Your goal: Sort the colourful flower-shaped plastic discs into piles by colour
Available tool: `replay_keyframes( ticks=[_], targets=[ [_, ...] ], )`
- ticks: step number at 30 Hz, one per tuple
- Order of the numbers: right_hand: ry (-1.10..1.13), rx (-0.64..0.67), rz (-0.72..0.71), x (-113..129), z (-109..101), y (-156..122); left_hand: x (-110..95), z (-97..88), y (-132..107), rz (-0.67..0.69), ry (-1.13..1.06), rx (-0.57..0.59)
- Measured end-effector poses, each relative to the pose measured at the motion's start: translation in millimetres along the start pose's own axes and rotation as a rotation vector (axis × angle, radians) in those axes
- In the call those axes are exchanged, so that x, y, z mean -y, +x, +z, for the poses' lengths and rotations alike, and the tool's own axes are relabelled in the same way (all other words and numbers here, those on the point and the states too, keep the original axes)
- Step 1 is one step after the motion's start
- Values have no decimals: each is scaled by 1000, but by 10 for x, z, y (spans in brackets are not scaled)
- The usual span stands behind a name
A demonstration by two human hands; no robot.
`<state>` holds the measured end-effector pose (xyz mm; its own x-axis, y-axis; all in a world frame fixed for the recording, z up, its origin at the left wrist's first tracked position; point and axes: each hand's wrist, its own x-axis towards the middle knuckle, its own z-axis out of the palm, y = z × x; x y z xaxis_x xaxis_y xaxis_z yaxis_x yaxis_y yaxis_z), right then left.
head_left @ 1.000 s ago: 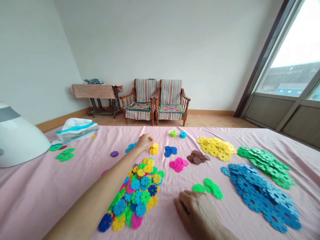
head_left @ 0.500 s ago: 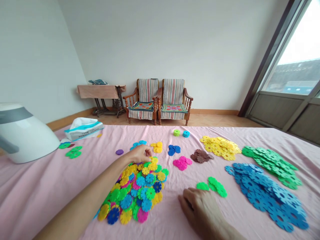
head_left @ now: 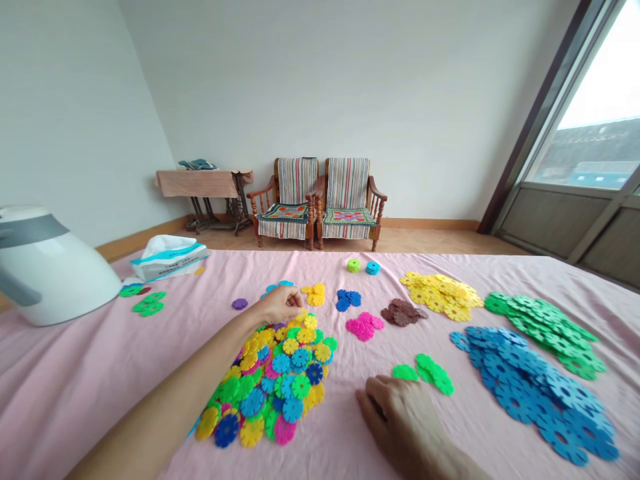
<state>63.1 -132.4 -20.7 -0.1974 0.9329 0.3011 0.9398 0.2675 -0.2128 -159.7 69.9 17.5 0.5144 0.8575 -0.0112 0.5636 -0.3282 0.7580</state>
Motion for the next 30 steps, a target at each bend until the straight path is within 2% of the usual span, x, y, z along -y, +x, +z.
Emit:
replay_keyframes(
  ticks=[8, 13, 15, 22, 26, 30],
  targets=[
    [-2, 2, 7, -6, -3, 12, -76, 116, 414, -114, -36, -286],
    [-6, 7, 4, 1, -11, 18, -76, 150, 500, -105, 47, -351],
    [-6, 2, 3, 1, -8, 13, -83, 133, 425, -63, 86, -310],
    [11, -2, 0, -4, 5, 3, -153, 101, 32, 81, 172, 51],
    [1, -4, 7, -1, 6, 1, -182, 117, -37, 183, 296, 108],
    [-6, -8, 10, 5, 0, 7, -212, 117, -33, 227, 376, 160]
  ],
)
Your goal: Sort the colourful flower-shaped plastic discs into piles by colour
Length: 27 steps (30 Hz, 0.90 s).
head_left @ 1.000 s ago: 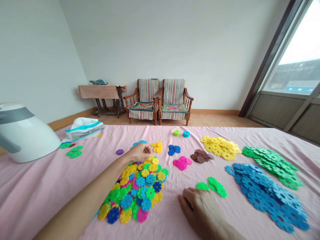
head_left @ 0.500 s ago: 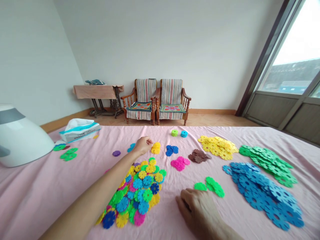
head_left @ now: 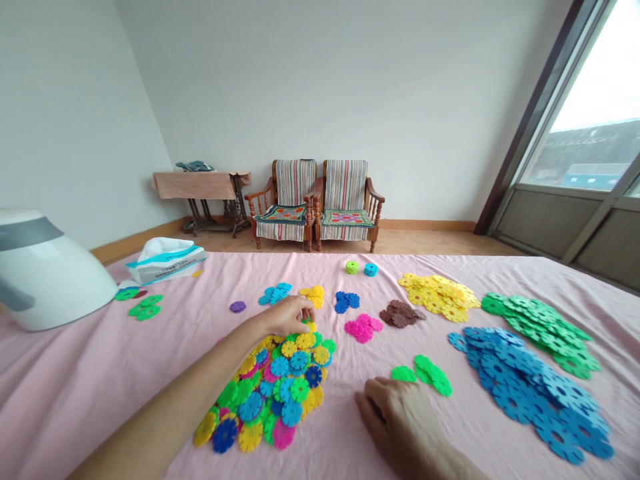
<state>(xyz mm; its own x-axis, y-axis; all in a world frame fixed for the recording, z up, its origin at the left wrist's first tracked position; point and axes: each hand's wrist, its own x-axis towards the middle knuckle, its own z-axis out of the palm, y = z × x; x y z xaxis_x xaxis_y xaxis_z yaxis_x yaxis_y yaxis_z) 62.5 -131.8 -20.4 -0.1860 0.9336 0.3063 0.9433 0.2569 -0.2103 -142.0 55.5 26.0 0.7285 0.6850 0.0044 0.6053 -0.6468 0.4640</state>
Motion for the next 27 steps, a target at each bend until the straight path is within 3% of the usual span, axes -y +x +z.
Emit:
replay_keyframes(
  ticks=[7, 11, 15, 22, 25, 27],
  targets=[
    [2, 4, 0, -2, -7, 5, 5, 5, -4, -57, -48, 39],
    [6, 16, 1, -2, -5, -6, 27, -10, -4, -102, -243, 30],
    [6, 21, 7, -6, -4, -1, 75, -19, 120, -216, -386, -104],
    [4, 25, 10, 0, -29, 27, 232, 52, 535, -363, -338, -421],
    [7, 26, 7, -2, -20, 22, 277, 33, 528, -363, -302, -458],
    [6, 17, 5, -7, -6, 14, 290, -5, 428, -335, -279, -417]
  ],
)
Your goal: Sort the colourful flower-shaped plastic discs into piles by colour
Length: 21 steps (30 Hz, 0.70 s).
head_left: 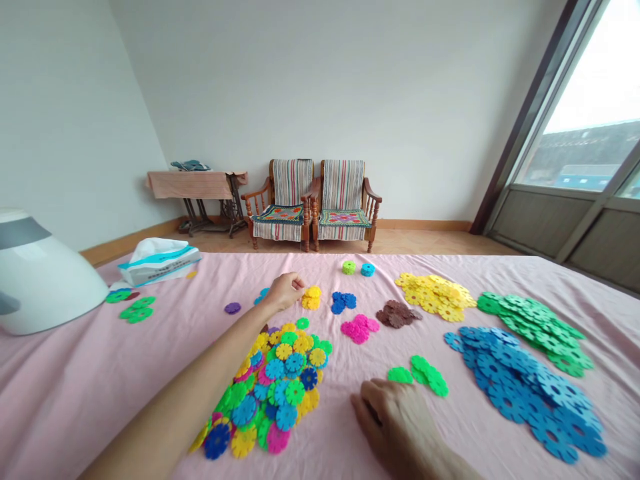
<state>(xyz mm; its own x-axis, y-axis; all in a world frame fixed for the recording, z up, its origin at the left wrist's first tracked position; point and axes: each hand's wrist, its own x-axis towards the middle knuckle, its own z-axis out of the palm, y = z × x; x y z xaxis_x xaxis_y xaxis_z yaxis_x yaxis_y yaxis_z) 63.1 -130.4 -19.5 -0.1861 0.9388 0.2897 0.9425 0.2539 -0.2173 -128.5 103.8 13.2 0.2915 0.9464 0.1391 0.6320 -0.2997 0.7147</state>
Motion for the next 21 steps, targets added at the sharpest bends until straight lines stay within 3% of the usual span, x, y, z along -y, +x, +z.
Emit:
replay_keyframes(
  ticks=[5, 8, 16, 21],
  targets=[
    [3, -11, 3, -9, 23, -16, 57, -257, -287, 56, 58, 282],
    [1, 4, 3, -8, 19, -24, 64, -347, -415, 66, 84, 394],
    [-13, -18, -5, -9, 26, -29, -8, -349, -522, 63, 99, 513],
    [-13, -16, -9, -8, 31, -25, -18, -351, -521, 83, 37, 518]
  ],
)
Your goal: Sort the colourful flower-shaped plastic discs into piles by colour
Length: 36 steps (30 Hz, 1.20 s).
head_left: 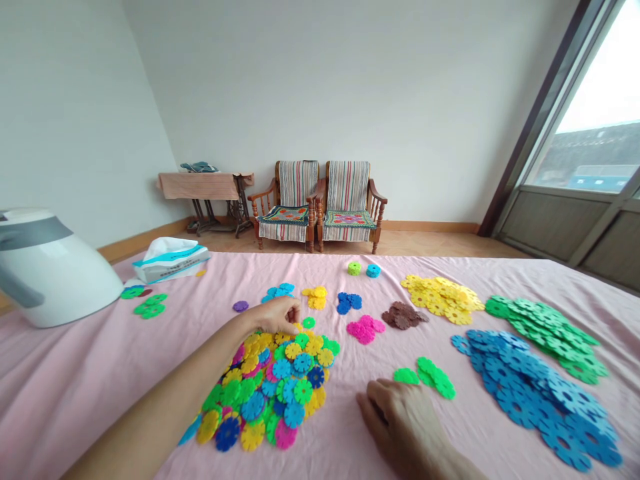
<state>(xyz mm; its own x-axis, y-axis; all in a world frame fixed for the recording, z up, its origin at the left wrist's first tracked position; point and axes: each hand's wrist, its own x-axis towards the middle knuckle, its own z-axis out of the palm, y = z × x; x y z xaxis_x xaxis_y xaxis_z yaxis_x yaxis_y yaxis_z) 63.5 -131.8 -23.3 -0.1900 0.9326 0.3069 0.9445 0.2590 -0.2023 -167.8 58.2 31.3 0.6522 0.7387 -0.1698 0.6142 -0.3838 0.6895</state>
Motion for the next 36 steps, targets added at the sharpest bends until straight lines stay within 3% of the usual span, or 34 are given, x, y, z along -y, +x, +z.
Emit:
replay_keyframes(
  ticks=[3, 11, 15, 18, 23, 27, 32, 36],
  targets=[
    [9, -2, 2, 0, -3, 5, 34, 24, 83, -1, -100, -89],
    [14, 6, -4, 9, -20, 19, 106, 98, 662, -103, -157, -540],
    [8, 9, -8, 11, -35, 21, 99, 85, 756, -126, -163, -618],
    [10, 6, -2, 11, -42, 23, 60, 76, 619, -97, -163, -549],
    [15, 5, -6, 9, -40, 20, -95, 91, 206, 2, -141, -239],
    [8, 13, 1, 8, -35, 16, -225, 155, -46, 89, 38, -14],
    [10, 12, 4, 11, -25, 10, -310, 269, -150, 210, 272, -39],
    [8, -11, -13, 9, -28, 4, -316, 325, -157, 232, 304, -63]
  ],
)
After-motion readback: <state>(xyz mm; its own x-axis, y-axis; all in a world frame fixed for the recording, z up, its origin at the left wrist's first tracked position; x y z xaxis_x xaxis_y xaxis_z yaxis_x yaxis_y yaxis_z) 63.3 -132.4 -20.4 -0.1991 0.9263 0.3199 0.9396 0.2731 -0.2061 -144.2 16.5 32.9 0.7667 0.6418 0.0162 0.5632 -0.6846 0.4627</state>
